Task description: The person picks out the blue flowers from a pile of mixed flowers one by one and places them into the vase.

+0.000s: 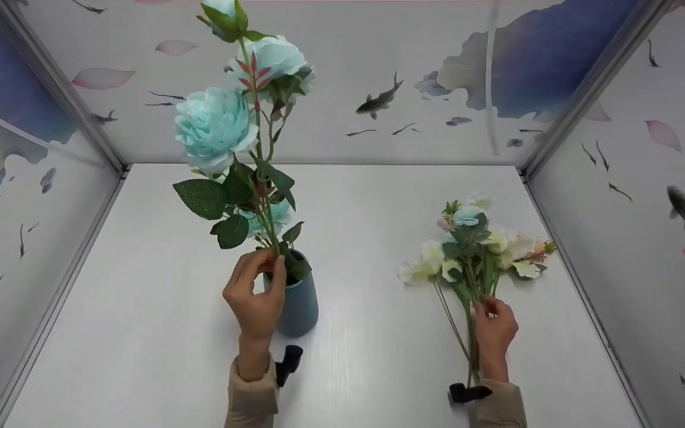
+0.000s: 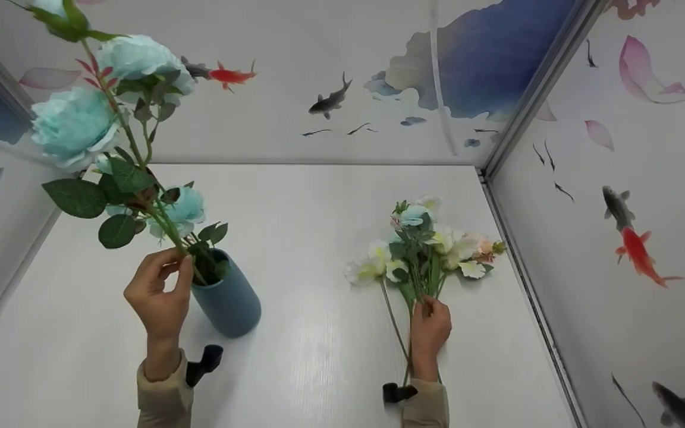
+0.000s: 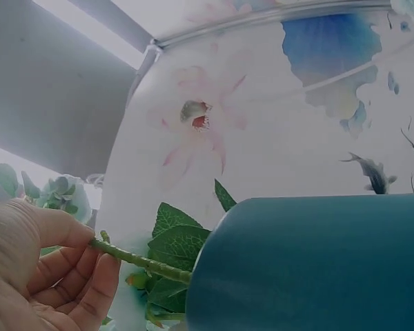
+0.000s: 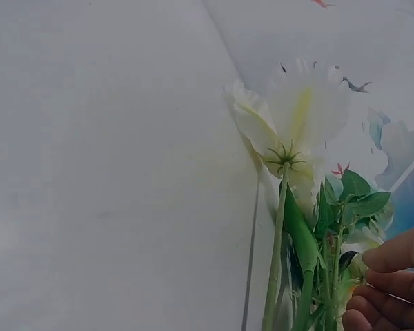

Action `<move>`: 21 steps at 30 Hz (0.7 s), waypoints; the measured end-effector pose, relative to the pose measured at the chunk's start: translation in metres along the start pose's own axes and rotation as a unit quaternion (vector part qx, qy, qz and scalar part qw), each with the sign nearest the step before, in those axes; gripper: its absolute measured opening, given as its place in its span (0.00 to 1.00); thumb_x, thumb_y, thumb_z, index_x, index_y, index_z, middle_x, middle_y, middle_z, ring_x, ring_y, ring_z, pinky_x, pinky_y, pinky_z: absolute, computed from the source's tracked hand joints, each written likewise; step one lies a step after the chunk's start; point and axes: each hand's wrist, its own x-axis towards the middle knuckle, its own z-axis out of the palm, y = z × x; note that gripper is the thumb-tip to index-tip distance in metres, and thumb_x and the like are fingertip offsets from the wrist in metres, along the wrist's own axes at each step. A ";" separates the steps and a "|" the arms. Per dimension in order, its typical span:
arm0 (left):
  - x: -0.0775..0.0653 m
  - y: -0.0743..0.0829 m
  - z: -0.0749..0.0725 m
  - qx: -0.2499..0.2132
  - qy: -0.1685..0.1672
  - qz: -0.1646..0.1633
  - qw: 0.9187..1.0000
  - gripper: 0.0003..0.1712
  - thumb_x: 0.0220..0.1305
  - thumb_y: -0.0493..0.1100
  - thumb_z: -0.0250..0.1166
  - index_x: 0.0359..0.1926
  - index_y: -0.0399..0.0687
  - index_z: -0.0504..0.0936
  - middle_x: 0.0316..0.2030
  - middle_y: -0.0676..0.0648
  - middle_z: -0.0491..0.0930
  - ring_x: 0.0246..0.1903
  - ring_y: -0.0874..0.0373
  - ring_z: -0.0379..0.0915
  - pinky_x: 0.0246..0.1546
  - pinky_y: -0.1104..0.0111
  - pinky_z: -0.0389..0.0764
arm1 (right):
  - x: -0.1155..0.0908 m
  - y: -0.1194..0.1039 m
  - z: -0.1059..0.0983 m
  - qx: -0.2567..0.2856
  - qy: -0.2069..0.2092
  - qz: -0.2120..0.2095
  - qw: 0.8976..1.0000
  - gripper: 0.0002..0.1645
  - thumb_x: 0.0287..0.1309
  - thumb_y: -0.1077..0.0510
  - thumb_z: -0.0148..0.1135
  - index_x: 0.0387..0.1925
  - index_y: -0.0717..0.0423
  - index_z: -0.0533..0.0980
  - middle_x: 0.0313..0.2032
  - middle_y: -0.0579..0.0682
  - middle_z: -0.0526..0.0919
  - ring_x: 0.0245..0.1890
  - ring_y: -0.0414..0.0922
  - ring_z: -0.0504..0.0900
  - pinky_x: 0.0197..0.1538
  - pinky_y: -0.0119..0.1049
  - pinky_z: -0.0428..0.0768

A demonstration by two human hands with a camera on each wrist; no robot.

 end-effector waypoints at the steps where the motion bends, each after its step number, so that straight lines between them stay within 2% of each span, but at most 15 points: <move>1: -0.001 -0.001 0.000 0.001 -0.001 -0.001 1.000 0.12 0.44 0.20 0.65 0.33 0.30 0.81 0.28 0.40 0.78 0.26 0.56 0.75 0.31 0.77 0.77 | 0.000 0.000 -0.001 -0.006 -0.008 0.003 1.000 0.09 0.49 0.71 0.65 0.35 0.71 0.80 0.31 0.64 0.80 0.33 0.53 0.77 0.34 0.24 0.70; 5: -0.006 -0.004 -0.002 0.005 -0.006 -0.013 1.000 0.12 0.45 0.21 0.65 0.34 0.31 0.82 0.28 0.40 0.79 0.27 0.56 0.75 0.31 0.77 0.77 | 0.001 0.002 -0.003 -0.024 -0.034 0.008 0.999 0.10 0.50 0.70 0.64 0.36 0.72 0.78 0.33 0.66 0.79 0.35 0.59 0.77 0.38 0.45 0.73; 7: -0.008 -0.006 -0.003 0.007 -0.007 -0.019 1.000 0.12 0.45 0.21 0.65 0.34 0.31 0.82 0.28 0.40 0.79 0.27 0.57 0.75 0.32 0.77 0.77 | 0.000 0.002 -0.004 -0.029 -0.039 0.003 0.999 0.09 0.51 0.70 0.64 0.36 0.73 0.78 0.32 0.67 0.78 0.36 0.60 0.77 0.39 0.50 0.72; 13: -0.015 -0.010 -0.005 0.017 -0.007 -0.030 0.999 0.12 0.45 0.21 0.66 0.34 0.31 0.82 0.29 0.40 0.79 0.28 0.56 0.76 0.32 0.77 0.77 | -0.003 0.004 -0.008 -0.064 -0.036 -0.024 0.997 0.05 0.49 0.73 0.62 0.31 0.73 0.78 0.29 0.66 0.77 0.32 0.60 0.75 0.36 0.52 0.70; 21: -0.020 -0.014 -0.007 0.021 -0.010 -0.039 0.999 0.11 0.46 0.21 0.66 0.33 0.31 0.82 0.29 0.41 0.80 0.28 0.56 0.76 0.32 0.77 0.77 | -0.002 0.008 -0.014 -0.125 -0.099 -0.016 0.987 0.06 0.49 0.70 0.61 0.32 0.72 0.78 0.29 0.65 0.78 0.31 0.60 0.77 0.34 0.54 0.73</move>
